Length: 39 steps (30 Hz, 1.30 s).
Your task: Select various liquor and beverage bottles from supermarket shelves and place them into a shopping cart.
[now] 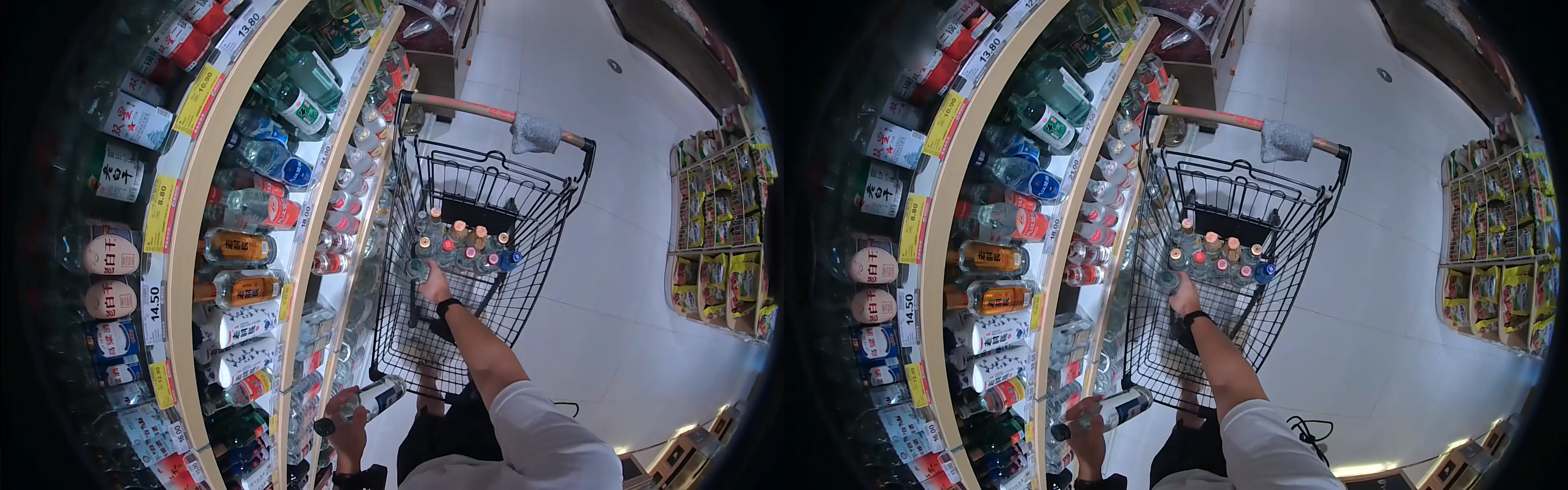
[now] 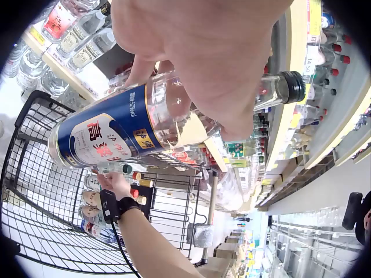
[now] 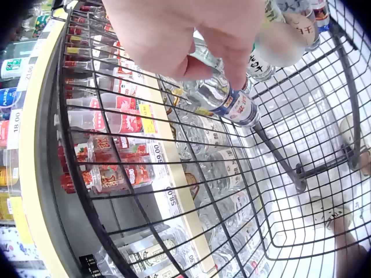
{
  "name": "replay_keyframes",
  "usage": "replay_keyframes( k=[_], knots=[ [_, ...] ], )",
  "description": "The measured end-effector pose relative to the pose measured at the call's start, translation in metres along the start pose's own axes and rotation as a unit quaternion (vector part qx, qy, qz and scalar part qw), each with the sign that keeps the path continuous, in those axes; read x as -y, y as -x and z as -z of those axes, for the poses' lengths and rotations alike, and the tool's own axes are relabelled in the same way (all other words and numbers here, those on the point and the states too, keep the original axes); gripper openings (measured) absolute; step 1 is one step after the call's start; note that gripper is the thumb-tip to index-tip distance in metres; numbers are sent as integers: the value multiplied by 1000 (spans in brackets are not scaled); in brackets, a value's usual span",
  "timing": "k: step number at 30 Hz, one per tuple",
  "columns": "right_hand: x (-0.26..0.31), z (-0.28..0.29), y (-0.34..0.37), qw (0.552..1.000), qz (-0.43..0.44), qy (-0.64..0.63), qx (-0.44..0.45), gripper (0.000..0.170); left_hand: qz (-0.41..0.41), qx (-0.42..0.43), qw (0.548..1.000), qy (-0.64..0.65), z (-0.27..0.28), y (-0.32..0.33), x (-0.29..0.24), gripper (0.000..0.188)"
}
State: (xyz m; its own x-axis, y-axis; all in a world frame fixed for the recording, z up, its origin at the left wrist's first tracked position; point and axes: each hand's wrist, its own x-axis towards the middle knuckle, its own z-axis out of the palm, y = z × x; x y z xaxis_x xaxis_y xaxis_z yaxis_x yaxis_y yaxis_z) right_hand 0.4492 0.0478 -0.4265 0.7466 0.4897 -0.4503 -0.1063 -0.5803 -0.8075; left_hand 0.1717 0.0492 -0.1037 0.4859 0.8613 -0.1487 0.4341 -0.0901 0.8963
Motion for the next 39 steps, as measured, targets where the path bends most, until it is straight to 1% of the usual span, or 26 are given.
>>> replay_keyframes(
  k=[1,2,4,5,6,8,11,13,14,15,17,18,20,21,23,24,25,26,27,28,30,31,33,34,36,39],
  knots=[
    [0,3,5,1000,5,2,-12,66,4,11,999,-47,-2,-3,-9,31],
    [1,5,11,1000,-21,6,-5,63,9,21,995,-93,-4,-5,-16,31],
    [-1,15,25,997,-71,19,7,59,48,36,994,-95,-14,-9,-21,31],
    [-2,23,31,998,-57,19,24,56,66,44,993,-93,-20,-11,-20,31],
    [-3,31,37,998,-43,18,40,54,88,54,993,-56,-26,-14,-17,30],
    [-4,41,43,997,-22,24,66,51,72,58,995,-47,-40,-15,-14,30],
    [-11,52,43,996,-14,24,88,39,54,79,993,-62,-54,-18,-5,30],
    [-4,66,48,981,-36,-54,181,31,54,82,993,-61,-66,-19,4,30],
    [1,74,52,969,-46,-92,226,28,52,81,992,-78,-72,-22,20,29],
    [9,81,58,961,-18,-99,259,27,59,82,992,-76,-81,-24,22,29],
    [30,96,74,939,38,-114,322,27,72,83,991,-71,-101,-30,24,30],
    [45,106,86,923,3,-138,358,31,56,82,988,-120,-111,-33,37,34],
    [78,128,108,884,-63,-186,424,41,73,112,980,-148,-127,-40,27,35],
    [85,138,118,885,-34,-166,433,45,81,126,975,-161,-134,-42,22,36],
    [96,153,136,884,26,-123,450,53,28,160,969,-188,-146,-47,27,38],
    [103,164,139,879,-20,-122,461,50,8,178,962,-206,-152,-50,23,39],
    [101,169,141,889,41,-113,442,50,-10,195,955,-224,-155,-51,20,39],
    [96,173,144,895,101,-103,423,50,-2,242,923,-300,-154,-52,17,43],
    [95,176,145,896,162,-93,402,51,-31,251,917,-308,-156,-53,23,44],
    [106,185,153,906,150,-106,381,48,-59,261,911,-315,-159,-57,34,45],
    [106,186,154,928,159,-22,337,44,-113,271,905,-308,-165,-54,42,46],
    [108,185,153,935,165,18,313,43,-88,268,914,-292,-167,-55,39,48],
    [117,189,159,936,215,48,273,39,-36,264,928,-262,-165,-54,37,52],
    [122,191,161,936,239,63,253,36,-54,259,942,-209,-164,-53,40,55],
    [120,189,160,948,216,55,227,34,-89,243,961,-99,-164,-50,46,61],
    [106,189,144,967,161,83,178,31,72,178,978,-86,-146,-25,46,66]
  ],
)
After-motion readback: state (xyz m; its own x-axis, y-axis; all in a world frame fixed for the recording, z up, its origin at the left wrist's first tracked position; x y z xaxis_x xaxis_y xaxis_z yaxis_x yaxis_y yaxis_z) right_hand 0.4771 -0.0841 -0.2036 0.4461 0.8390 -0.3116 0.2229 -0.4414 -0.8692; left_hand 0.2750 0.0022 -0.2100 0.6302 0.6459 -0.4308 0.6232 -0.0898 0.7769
